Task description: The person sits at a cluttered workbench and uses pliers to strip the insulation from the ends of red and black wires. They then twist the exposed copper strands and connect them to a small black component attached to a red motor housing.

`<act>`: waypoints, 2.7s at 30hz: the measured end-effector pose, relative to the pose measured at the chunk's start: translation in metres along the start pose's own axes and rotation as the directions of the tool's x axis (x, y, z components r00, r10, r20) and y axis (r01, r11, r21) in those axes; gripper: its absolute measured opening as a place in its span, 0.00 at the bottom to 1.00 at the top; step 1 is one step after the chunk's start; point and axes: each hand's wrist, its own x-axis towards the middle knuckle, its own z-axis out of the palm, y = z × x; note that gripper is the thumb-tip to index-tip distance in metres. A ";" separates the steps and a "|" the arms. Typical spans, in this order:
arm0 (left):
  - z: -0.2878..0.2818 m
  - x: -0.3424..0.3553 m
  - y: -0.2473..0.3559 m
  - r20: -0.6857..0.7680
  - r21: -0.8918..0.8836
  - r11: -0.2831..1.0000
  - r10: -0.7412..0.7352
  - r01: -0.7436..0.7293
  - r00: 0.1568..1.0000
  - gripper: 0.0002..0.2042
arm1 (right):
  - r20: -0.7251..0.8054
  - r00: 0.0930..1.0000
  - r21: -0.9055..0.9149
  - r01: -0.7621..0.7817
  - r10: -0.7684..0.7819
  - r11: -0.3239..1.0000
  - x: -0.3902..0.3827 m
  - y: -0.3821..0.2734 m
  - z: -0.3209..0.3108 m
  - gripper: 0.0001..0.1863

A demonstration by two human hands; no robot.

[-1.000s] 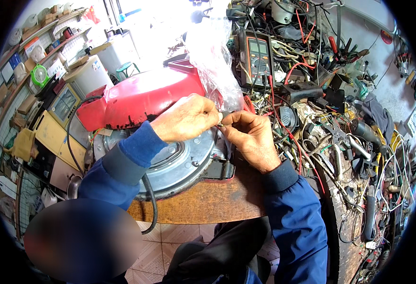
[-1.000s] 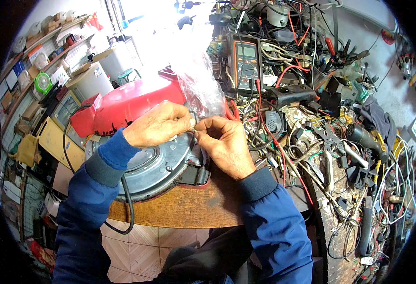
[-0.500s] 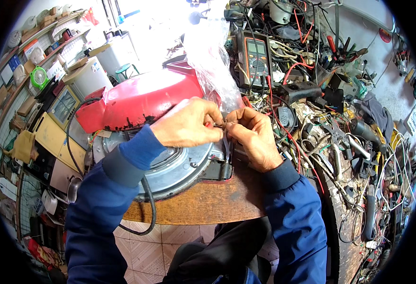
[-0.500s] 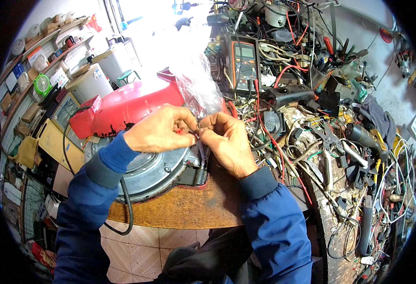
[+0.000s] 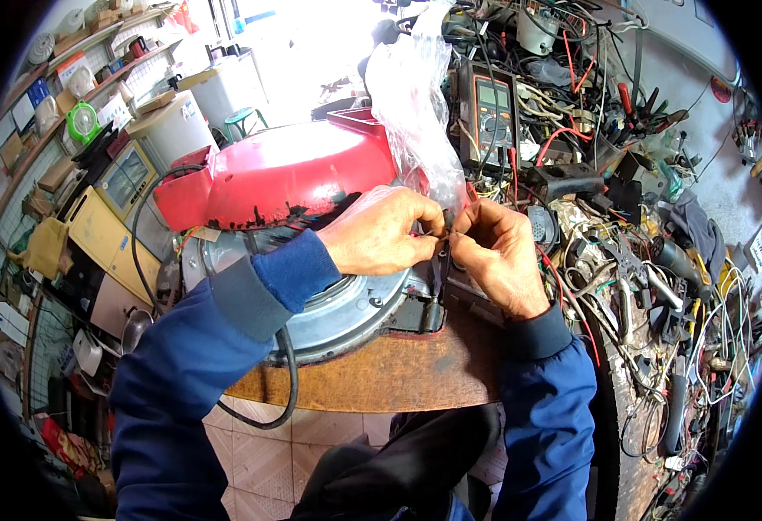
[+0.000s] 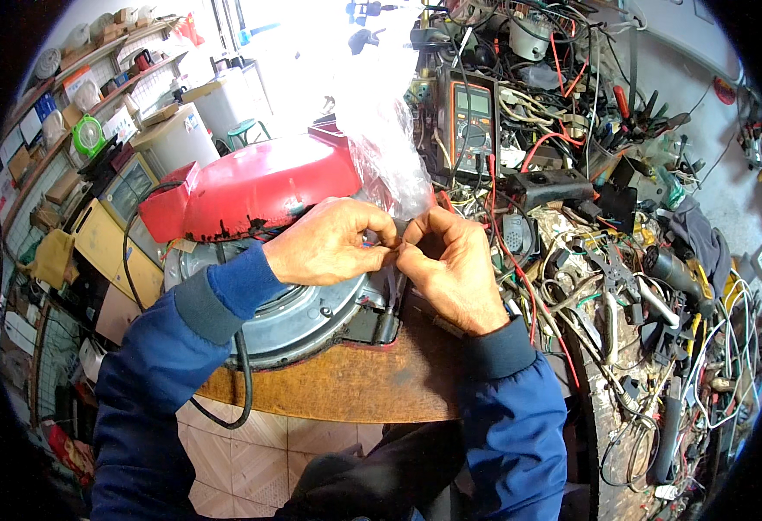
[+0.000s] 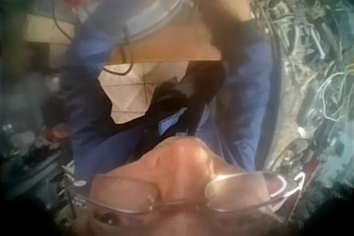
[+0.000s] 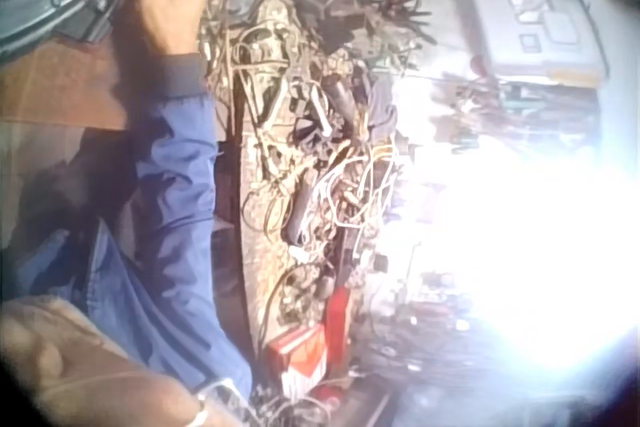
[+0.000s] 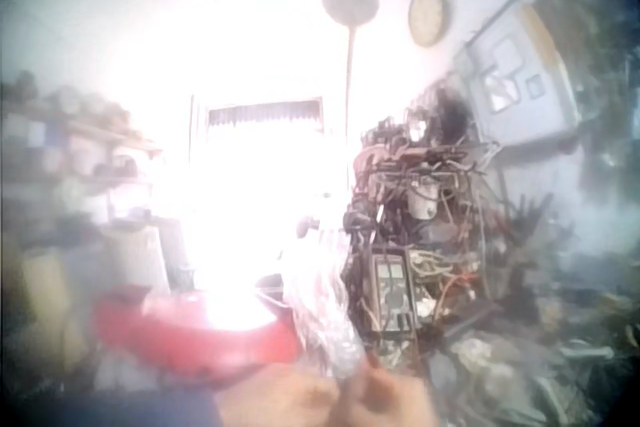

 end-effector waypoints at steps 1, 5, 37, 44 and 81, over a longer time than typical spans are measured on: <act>0.000 0.000 0.003 0.017 -0.008 1.000 -0.016 0.016 1.000 0.10 | 0.010 1.000 0.006 0.023 -0.023 1.000 0.000 0.002 -0.002 0.03; -0.004 0.004 0.006 0.124 0.014 0.998 -0.057 0.056 0.991 0.09 | 0.043 0.999 -0.013 0.019 -0.019 1.000 -0.003 -0.006 -0.007 0.04; -0.001 0.004 0.003 0.050 0.053 0.996 -0.079 0.076 0.996 0.12 | -0.063 0.965 -0.349 0.219 -0.256 0.911 -0.004 0.010 -0.002 0.07; 0.001 0.004 0.001 0.028 0.079 0.997 -0.026 0.024 0.999 0.12 | -0.007 0.982 -0.328 0.178 -0.191 0.928 -0.003 0.019 -0.010 0.08; 0.003 0.003 0.001 0.022 -0.082 0.989 -0.121 0.123 0.992 0.08 | -0.329 0.856 -0.491 0.207 -0.400 0.847 0.009 0.039 -0.013 0.04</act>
